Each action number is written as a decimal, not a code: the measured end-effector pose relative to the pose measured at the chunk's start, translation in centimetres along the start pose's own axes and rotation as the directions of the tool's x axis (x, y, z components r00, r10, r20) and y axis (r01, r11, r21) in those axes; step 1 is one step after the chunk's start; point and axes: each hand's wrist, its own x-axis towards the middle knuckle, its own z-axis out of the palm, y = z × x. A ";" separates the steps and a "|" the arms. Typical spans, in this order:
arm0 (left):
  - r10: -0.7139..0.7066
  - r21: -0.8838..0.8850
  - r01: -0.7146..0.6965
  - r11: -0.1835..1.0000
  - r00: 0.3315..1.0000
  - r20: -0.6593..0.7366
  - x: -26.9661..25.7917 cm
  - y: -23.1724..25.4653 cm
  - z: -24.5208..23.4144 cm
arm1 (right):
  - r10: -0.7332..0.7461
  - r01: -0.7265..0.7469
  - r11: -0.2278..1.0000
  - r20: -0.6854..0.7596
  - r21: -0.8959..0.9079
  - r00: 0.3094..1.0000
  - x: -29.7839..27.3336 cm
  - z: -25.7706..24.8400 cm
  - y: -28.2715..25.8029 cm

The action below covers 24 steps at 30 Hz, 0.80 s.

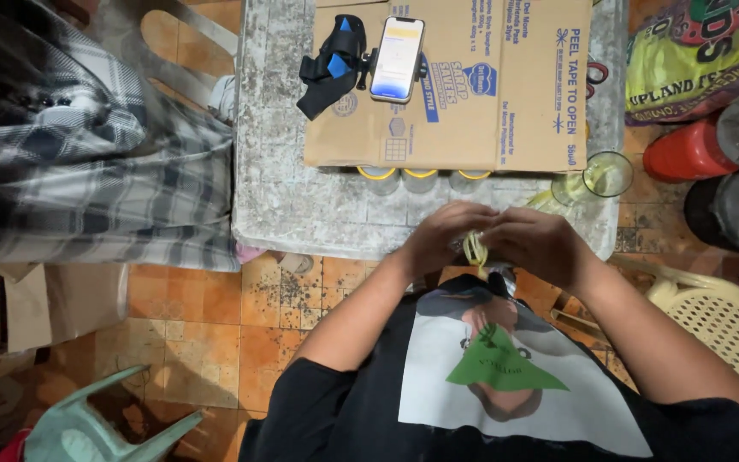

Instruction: Tying yellow strings around the openings of small plastic bags to seal them.

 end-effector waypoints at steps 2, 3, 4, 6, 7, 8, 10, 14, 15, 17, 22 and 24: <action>0.016 -0.007 -0.016 1.000 1.000 0.011 -0.1 -0.5 0.5 | -0.075 0.075 0.997 0.004 -0.016 0.997 0.4 0.0 -0.2; 0.028 -0.019 -0.027 0.999 0.999 0.026 -0.2 -0.7 0.8 | -0.143 0.143 0.989 0.010 -0.028 0.990 0.4 0.0 -0.3; 0.029 -0.020 -0.029 0.999 0.999 0.027 0.1 0.0 0.2 | -0.142 0.142 0.989 0.009 -0.030 0.990 0.5 0.2 -0.7; 0.097 -0.006 -0.097 0.995 0.994 0.047 0.6 1.3 -0.8 | -0.297 0.299 0.938 0.034 -0.174 0.954 0.6 0.5 -1.4; 0.094 -0.010 -0.093 0.996 0.994 0.048 0.6 1.6 -0.8 | -0.293 0.295 0.940 0.035 -0.171 0.955 0.7 0.3 -1.5; 0.093 -0.010 -0.093 0.996 0.995 0.040 0.6 1.9 -0.7 | -0.352 0.361 0.889 0.082 -0.283 0.932 0.9 0.1 -1.7; 0.100 -0.008 -0.100 0.995 0.994 0.033 -0.1 -0.1 0.5 | -0.406 0.425 0.815 0.136 -0.393 0.904 -0.3 0.6 -0.1; 0.112 -0.093 -0.121 0.988 0.988 -0.103 -0.4 -2.1 1.4 | 0.068 -0.067 0.991 0.000 0.115 0.998 -2.7 1.9 4.2; 0.127 -0.123 -0.140 0.982 0.986 -0.107 0.0 -0.5 1.0 | 0.267 -0.266 0.924 0.037 0.274 0.963 -3.1 1.8 4.5; 0.141 -0.106 -0.154 0.982 0.983 -0.120 1.2 1.5 0.8 | 0.264 -0.268 0.831 0.079 0.487 0.961 -1.7 3.2 3.7; 0.186 -0.068 -0.202 0.977 0.965 -0.187 2.0 2.1 0.9 | 0.172 -0.187 0.619 0.100 0.763 0.980 -0.8 7.2 5.9; 0.216 0.056 -0.208 0.976 0.950 -0.227 1.3 0.1 1.9 | 0.198 -0.223 0.544 0.135 0.809 0.971 -1.1 7.7 7.3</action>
